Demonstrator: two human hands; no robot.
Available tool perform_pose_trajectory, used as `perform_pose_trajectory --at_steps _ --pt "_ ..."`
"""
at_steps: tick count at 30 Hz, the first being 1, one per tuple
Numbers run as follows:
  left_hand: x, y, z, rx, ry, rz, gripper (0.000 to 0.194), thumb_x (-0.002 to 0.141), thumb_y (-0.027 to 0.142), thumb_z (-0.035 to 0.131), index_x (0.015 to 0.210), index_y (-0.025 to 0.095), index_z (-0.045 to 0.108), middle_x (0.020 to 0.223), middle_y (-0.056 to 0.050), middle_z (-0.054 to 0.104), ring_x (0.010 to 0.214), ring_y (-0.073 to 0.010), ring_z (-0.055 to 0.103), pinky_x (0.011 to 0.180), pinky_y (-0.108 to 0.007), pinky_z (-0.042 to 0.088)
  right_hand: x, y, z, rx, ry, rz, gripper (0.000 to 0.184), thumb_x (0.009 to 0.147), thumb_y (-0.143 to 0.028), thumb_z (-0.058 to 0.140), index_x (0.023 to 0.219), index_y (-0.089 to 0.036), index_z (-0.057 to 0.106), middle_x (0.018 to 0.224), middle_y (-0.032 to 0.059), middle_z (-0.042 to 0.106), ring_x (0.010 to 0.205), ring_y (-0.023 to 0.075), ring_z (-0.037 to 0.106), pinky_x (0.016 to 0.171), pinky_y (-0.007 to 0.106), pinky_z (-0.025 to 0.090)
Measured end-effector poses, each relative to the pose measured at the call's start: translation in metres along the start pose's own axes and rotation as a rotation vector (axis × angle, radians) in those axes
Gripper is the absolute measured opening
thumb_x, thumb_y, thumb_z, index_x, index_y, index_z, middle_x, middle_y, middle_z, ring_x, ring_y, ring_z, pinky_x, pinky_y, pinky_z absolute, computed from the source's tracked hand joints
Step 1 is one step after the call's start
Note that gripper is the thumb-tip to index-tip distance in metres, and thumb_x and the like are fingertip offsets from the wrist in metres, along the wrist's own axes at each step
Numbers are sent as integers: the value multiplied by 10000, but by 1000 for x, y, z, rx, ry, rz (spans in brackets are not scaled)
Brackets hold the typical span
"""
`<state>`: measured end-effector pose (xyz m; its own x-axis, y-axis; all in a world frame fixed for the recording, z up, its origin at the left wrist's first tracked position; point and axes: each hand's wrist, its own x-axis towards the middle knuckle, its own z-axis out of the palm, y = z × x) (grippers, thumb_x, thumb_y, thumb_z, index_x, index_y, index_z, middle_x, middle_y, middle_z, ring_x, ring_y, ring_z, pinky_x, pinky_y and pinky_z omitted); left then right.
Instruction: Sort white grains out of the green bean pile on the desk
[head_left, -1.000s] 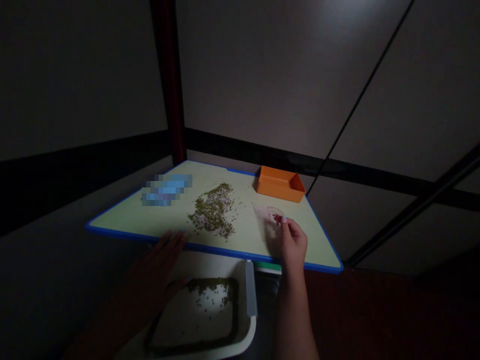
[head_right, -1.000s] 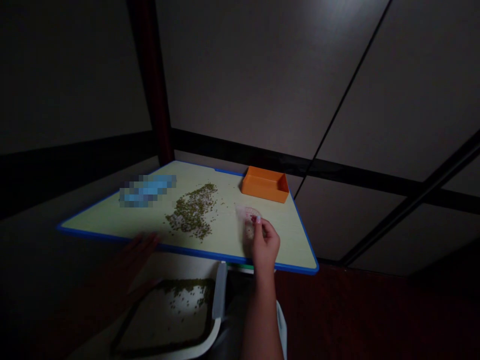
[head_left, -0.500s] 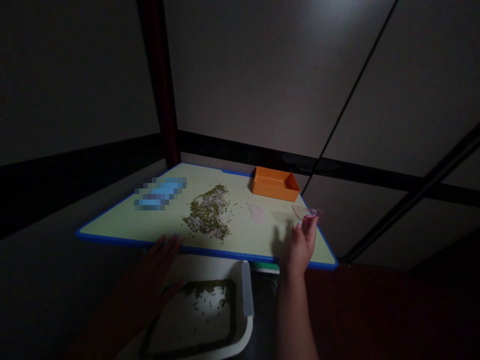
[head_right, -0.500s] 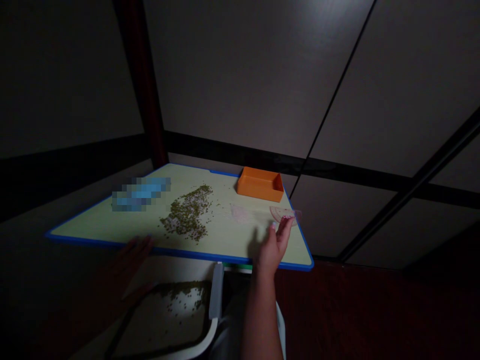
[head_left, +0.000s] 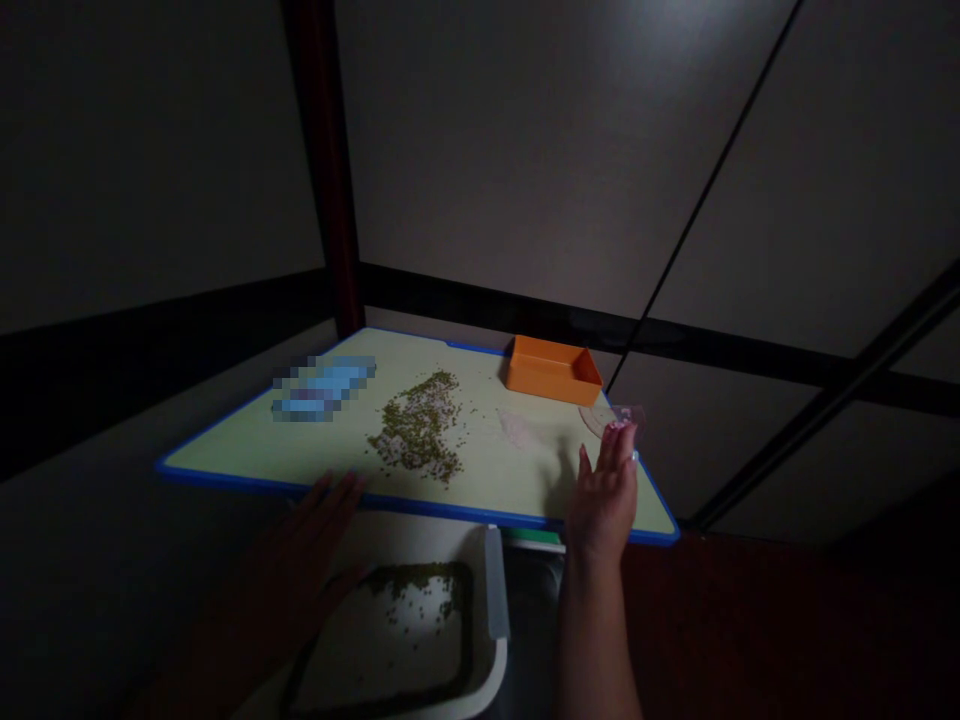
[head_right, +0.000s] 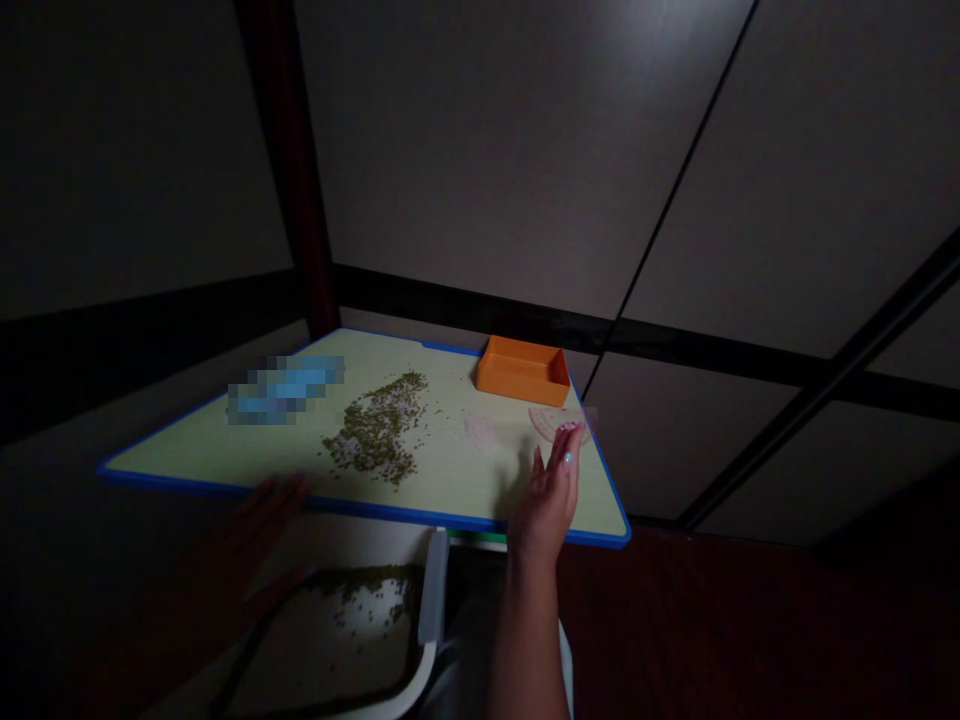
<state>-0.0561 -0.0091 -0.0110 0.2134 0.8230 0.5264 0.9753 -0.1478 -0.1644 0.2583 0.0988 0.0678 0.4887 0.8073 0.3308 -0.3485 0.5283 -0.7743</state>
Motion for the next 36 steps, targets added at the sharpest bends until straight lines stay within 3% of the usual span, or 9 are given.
perform_pose_trajectory --at_steps 4,8,11,13,15,18,20,27,36 --pt "0 2 -2 13 13 -10 768 903 547 369 1549 225 110 1543 -99 401 1404 -293 413 1012 -470 503 -18 -13 3 -70 -229 -259 573 937 -536 444 1409 -228 544 1523 111 449 1414 277 416 1144 554 330" --pt "0 2 -5 14 31 26 747 911 541 354 1544 194 160 1538 -114 406 1405 -290 411 1015 -454 502 -32 -8 7 -362 -204 -387 486 896 -373 606 1346 -191 611 1363 130 615 1246 272 594 1074 505 452" --pt "1 2 -5 -18 -30 -15 728 901 556 371 1525 198 252 1540 -105 405 1421 -284 386 1053 -455 473 -34 -1 14 -530 -219 -462 346 874 -272 625 1203 -206 711 1182 101 725 1111 245 672 1015 462 509" --pt "1 2 -4 -43 -96 -59 722 893 560 390 1513 205 291 1550 -100 388 1438 -281 359 1084 -462 445 -32 1 17 -596 -361 -477 272 897 -223 562 1083 -226 761 1057 77 764 1002 215 707 951 409 547" --pt "1 2 -3 -63 -132 -84 732 881 570 410 1507 203 312 1560 -100 367 1449 -284 336 1103 -465 426 -30 0 19 -670 -593 -468 314 914 -177 501 1071 -251 764 1020 62 770 953 193 710 890 358 560" --pt "2 3 -5 -86 -121 -84 747 869 584 425 1501 199 329 1561 -99 367 1451 -286 332 1110 -463 422 -29 -5 21 -802 -906 -474 425 919 -122 461 1251 -271 681 1051 48 765 932 179 695 869 333 542" --pt "3 4 -7 -100 -119 -81 725 876 563 420 1499 202 336 1555 -96 380 1450 -281 335 1110 -459 423 -30 -7 22 -875 -1009 -479 490 921 -104 461 1363 -273 591 1039 35 768 890 170 691 898 340 523" --pt "4 3 -10 -100 -168 -92 730 861 514 467 1493 172 344 1560 -111 361 1451 -289 326 1113 -448 420 -34 -8 23 -901 -1106 -362 371 930 -148 546 1222 -331 684 1111 4 758 975 156 713 1054 380 451" --pt "2 2 -6 -48 -105 -54 745 872 522 455 1516 184 294 1556 -114 373 1436 -292 356 1076 -435 459 -35 -8 18 -951 -1154 -361 400 916 -123 564 1217 -360 679 1132 -17 745 1018 148 717 1064 381 457"
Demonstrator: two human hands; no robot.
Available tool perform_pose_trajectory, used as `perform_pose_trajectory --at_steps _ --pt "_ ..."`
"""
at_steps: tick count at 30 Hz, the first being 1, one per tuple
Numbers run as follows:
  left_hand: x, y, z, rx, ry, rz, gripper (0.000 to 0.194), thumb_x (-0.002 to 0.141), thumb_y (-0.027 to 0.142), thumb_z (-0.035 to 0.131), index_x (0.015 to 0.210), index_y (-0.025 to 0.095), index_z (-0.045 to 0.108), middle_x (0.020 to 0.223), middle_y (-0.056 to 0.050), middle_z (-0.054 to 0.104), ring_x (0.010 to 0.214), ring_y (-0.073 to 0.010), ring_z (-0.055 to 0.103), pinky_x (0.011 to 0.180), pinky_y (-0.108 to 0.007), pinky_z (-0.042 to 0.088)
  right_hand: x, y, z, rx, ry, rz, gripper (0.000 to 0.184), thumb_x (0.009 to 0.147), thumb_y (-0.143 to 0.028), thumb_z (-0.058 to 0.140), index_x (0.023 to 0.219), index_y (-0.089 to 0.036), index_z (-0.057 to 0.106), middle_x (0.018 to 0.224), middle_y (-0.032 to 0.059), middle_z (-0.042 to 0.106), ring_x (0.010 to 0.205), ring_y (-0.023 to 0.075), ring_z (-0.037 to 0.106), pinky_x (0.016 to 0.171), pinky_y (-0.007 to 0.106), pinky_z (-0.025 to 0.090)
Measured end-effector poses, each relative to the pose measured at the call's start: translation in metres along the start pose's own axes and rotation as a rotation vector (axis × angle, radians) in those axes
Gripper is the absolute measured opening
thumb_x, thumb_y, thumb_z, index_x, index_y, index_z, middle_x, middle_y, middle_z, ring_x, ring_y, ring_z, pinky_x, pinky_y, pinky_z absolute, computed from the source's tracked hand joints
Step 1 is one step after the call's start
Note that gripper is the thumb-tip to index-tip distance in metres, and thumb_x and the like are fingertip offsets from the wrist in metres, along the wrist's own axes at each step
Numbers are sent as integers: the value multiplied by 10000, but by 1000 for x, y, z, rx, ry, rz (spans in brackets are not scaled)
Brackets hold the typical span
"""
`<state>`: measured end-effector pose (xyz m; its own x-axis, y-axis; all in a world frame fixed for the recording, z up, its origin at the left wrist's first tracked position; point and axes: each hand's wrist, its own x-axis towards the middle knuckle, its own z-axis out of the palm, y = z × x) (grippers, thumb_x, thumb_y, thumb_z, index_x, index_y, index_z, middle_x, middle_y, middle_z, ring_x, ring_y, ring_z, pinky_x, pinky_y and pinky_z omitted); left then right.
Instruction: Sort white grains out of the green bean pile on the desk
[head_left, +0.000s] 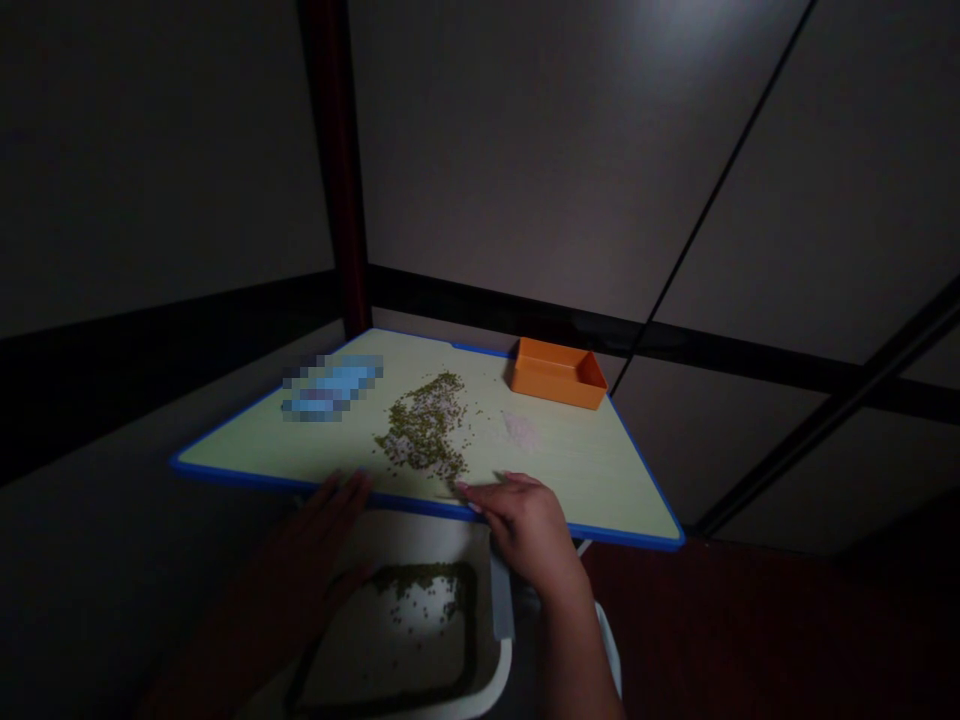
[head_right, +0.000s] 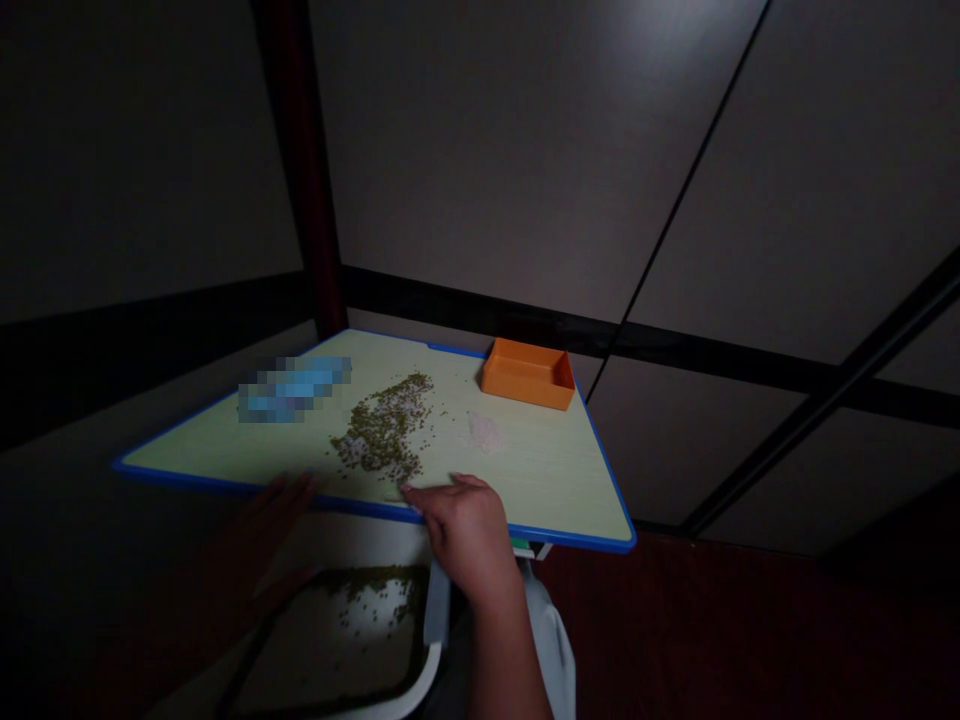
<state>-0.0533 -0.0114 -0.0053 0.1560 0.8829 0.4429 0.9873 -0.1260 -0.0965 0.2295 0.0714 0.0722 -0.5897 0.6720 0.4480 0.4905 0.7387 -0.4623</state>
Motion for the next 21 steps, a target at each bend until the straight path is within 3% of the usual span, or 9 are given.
perform_pose_trajectory --at_steps 6,14,21 --pt "2 2 -2 -37 -71 -36 741 866 527 470 1507 190 313 1562 -111 351 1451 -293 319 1109 -461 425 -2 9 -2 -80 46 49 373 900 -111 570 1161 -334 715 1111 -3 751 991 184 727 1032 406 485" --pt "-2 -5 13 -35 -35 -24 813 845 583 489 1530 222 241 1579 -97 326 1463 -292 297 1108 -454 421 -4 28 -4 -126 153 69 340 908 -135 556 1141 -310 730 1081 22 764 943 188 727 984 386 510" --pt "-2 0 8 -49 -75 -52 760 874 519 476 1529 214 239 1598 -88 284 1491 -273 222 1149 -458 371 3 34 -1 -221 248 140 304 905 -138 539 1111 -252 732 1047 60 770 927 208 701 996 419 462"
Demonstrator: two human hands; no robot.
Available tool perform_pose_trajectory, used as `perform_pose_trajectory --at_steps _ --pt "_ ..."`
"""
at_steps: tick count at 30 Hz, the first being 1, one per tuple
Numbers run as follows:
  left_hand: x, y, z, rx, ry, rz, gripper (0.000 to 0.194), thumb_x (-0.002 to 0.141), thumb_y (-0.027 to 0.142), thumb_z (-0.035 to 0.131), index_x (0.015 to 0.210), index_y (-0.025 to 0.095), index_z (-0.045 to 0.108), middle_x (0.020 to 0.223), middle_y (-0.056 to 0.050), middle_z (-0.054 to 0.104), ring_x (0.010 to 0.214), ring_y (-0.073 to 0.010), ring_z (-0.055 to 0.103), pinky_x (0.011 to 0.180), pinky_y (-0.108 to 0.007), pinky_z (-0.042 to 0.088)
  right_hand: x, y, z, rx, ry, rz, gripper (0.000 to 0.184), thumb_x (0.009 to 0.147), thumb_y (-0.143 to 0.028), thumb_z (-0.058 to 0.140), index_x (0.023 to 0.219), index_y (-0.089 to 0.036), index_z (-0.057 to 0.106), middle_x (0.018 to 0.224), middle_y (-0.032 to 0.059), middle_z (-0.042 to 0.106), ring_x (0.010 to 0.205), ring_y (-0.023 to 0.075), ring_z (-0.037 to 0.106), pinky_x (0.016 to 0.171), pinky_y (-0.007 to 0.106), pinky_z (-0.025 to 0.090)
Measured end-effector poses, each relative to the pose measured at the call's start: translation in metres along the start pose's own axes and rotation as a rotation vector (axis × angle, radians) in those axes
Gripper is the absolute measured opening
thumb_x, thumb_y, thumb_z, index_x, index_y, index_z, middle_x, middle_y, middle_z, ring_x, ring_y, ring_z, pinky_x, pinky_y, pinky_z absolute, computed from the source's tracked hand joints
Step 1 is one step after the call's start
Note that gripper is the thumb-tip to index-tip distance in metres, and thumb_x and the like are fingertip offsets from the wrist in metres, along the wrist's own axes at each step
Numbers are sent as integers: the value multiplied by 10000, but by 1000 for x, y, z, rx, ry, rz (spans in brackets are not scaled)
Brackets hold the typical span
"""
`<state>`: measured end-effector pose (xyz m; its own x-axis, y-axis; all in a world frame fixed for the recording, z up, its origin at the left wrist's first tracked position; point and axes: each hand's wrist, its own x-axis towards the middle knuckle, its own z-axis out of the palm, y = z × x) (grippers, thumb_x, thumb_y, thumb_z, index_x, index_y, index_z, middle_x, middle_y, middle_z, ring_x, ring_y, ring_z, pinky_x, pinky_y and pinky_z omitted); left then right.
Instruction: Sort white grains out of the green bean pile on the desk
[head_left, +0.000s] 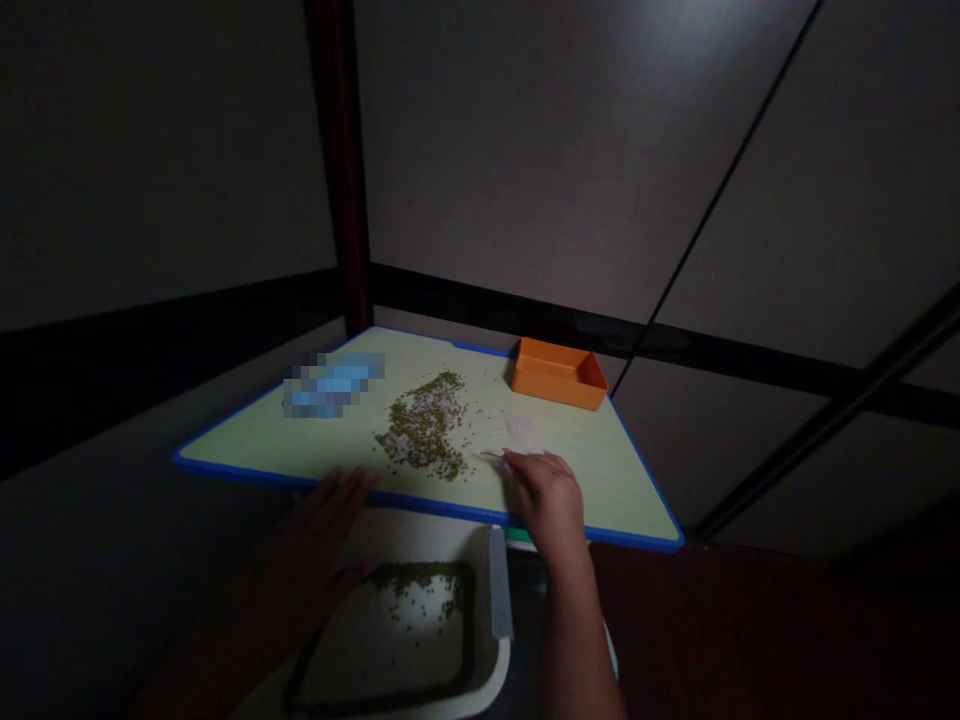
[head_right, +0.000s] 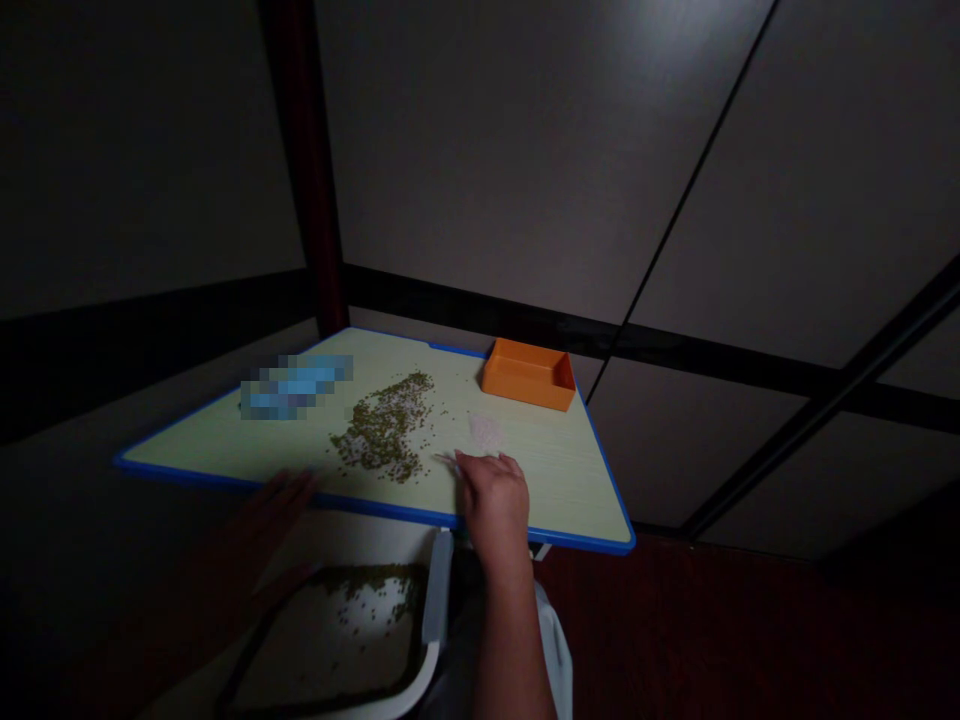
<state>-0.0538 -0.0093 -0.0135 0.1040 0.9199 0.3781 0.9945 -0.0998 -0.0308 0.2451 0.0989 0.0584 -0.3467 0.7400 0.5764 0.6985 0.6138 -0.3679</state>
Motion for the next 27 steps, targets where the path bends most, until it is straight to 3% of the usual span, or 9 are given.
perform_pose_trajectory --at_steps 12,27 --pt "1 1 -5 -15 -5 2 745 870 547 478 1513 214 298 1573 -99 338 1473 -281 273 1135 -453 396 14 -25 15 107 -101 -49 217 933 -166 568 1022 -274 733 1048 33 765 997 191 672 1087 452 315" --pt "3 5 -12 33 -66 -10 742 877 529 453 1512 178 296 1580 -108 313 1468 -295 283 1127 -465 400 8 -23 6 204 -126 -87 211 922 -169 610 1034 -290 742 1050 13 769 990 177 681 1063 409 317"
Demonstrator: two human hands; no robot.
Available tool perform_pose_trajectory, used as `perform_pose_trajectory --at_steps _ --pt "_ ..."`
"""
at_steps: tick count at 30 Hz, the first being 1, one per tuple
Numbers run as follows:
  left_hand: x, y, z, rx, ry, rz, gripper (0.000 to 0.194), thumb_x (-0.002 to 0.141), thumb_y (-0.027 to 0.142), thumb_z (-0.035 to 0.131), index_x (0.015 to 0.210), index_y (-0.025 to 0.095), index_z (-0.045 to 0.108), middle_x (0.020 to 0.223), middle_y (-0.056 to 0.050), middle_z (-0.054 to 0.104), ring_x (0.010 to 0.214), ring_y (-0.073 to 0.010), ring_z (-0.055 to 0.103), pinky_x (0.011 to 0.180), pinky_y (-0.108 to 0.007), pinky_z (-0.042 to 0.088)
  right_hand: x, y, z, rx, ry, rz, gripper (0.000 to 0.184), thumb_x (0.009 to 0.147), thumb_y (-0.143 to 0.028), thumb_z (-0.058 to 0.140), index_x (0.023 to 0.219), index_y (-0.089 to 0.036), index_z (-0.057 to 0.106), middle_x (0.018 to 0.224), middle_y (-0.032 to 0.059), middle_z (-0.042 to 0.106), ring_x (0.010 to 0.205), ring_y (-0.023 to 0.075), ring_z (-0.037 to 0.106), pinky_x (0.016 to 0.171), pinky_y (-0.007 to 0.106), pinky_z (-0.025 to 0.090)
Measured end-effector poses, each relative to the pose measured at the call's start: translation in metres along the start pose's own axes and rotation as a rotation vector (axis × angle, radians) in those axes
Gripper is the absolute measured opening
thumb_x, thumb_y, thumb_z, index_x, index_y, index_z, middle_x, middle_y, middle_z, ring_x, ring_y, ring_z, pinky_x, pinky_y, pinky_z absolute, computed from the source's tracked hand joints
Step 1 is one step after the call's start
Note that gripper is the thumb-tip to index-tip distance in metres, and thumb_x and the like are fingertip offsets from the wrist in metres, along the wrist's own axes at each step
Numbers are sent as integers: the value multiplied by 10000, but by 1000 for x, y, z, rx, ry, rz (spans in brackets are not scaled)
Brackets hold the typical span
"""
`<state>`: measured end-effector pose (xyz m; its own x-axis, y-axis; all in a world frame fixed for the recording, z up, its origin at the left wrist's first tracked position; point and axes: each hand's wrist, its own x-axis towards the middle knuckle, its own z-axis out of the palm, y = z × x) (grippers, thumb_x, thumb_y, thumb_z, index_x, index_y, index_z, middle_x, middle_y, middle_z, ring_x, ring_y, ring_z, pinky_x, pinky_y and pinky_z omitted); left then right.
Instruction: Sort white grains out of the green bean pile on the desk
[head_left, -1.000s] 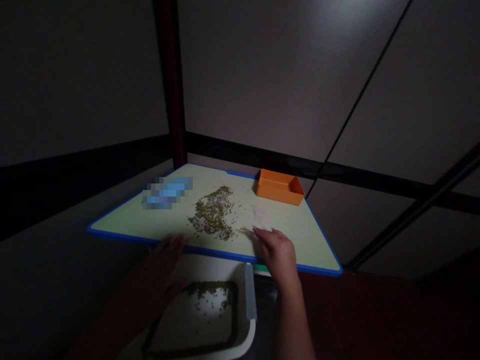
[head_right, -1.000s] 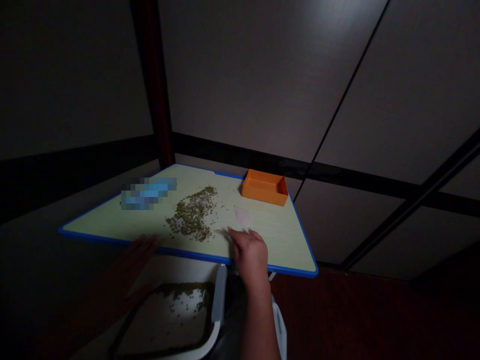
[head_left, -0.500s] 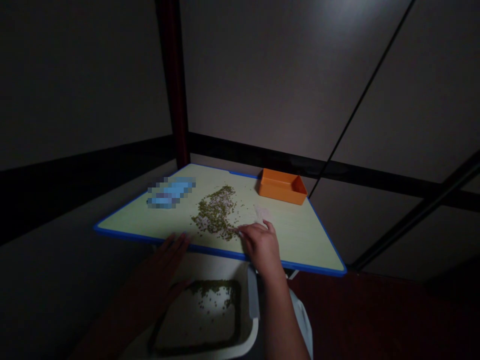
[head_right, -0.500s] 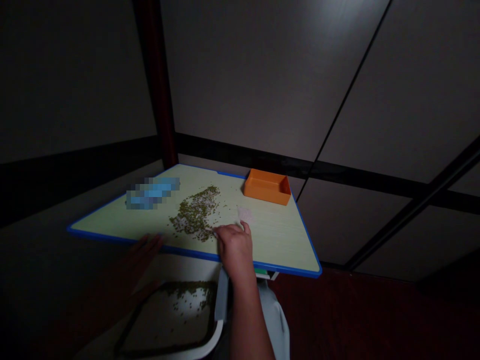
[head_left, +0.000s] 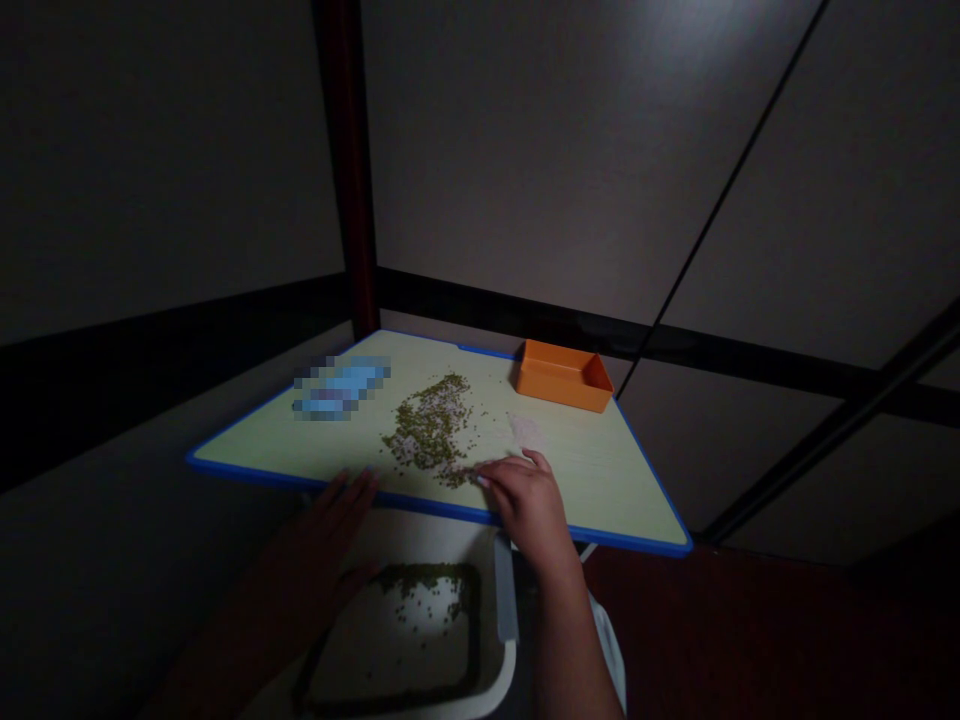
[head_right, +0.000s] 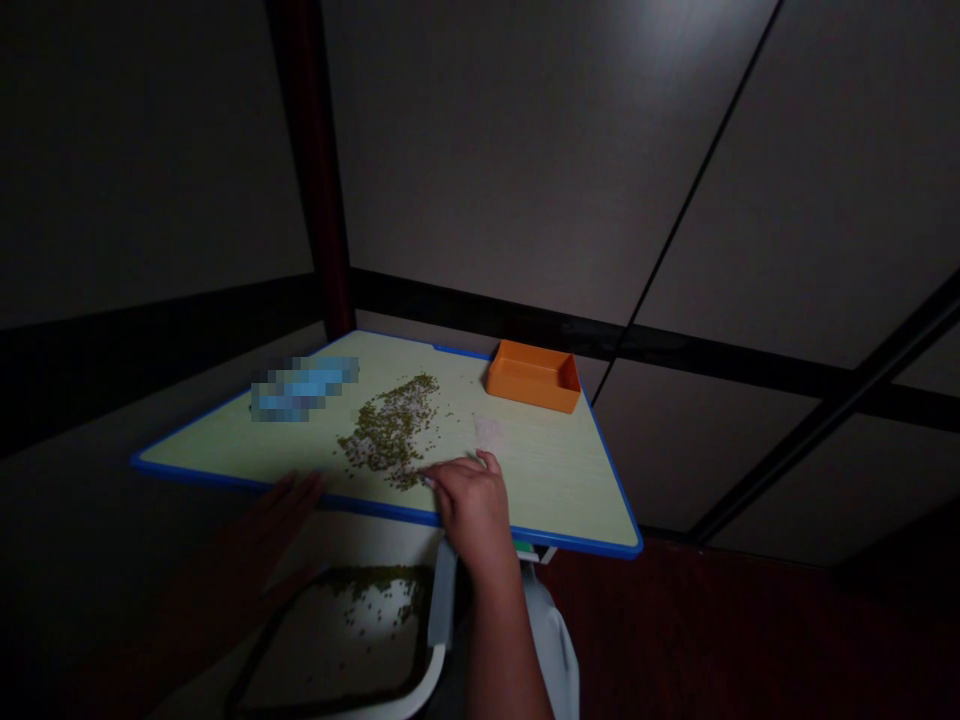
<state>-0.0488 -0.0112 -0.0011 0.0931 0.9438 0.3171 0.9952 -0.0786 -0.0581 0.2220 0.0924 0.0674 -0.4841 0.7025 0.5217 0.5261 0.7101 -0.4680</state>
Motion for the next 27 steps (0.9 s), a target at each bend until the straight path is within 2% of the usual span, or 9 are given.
perform_pose_trajectory --at_steps 8,15,20,23,27 --pt "-2 0 1 4 3 1 724 889 496 460 1524 209 260 1591 -81 295 1475 -278 276 1121 -448 404 -6 1 -8 76 -26 -61 231 906 -139 630 1010 -305 752 1026 -3 777 994 182 689 1018 387 335" --pt "-4 -6 14 11 187 74 801 877 633 422 1535 220 227 1557 -107 378 1435 -293 367 1063 -433 455 -6 6 -8 14 99 -34 234 883 -119 644 1013 -277 757 1039 35 774 1003 206 689 997 403 370" --pt "-2 -9 17 22 238 92 771 900 604 392 1543 228 191 1550 -99 405 1425 -274 390 1048 -404 456 -6 7 -5 3 50 -51 251 873 -99 644 982 -290 764 1022 22 777 1003 199 690 992 400 364" --pt "-2 -10 18 32 234 99 790 894 598 407 1547 224 166 1557 -100 393 1425 -280 389 1044 -405 458 -8 6 -8 23 17 -72 252 878 -101 640 969 -302 762 1013 3 780 997 186 692 996 392 355" --pt "-3 -8 16 40 170 69 810 890 572 441 1552 223 131 1580 -91 347 1452 -284 340 1069 -417 445 -9 5 -15 38 6 -73 257 893 -104 616 970 -306 755 1022 0 779 1014 180 691 1015 395 344"
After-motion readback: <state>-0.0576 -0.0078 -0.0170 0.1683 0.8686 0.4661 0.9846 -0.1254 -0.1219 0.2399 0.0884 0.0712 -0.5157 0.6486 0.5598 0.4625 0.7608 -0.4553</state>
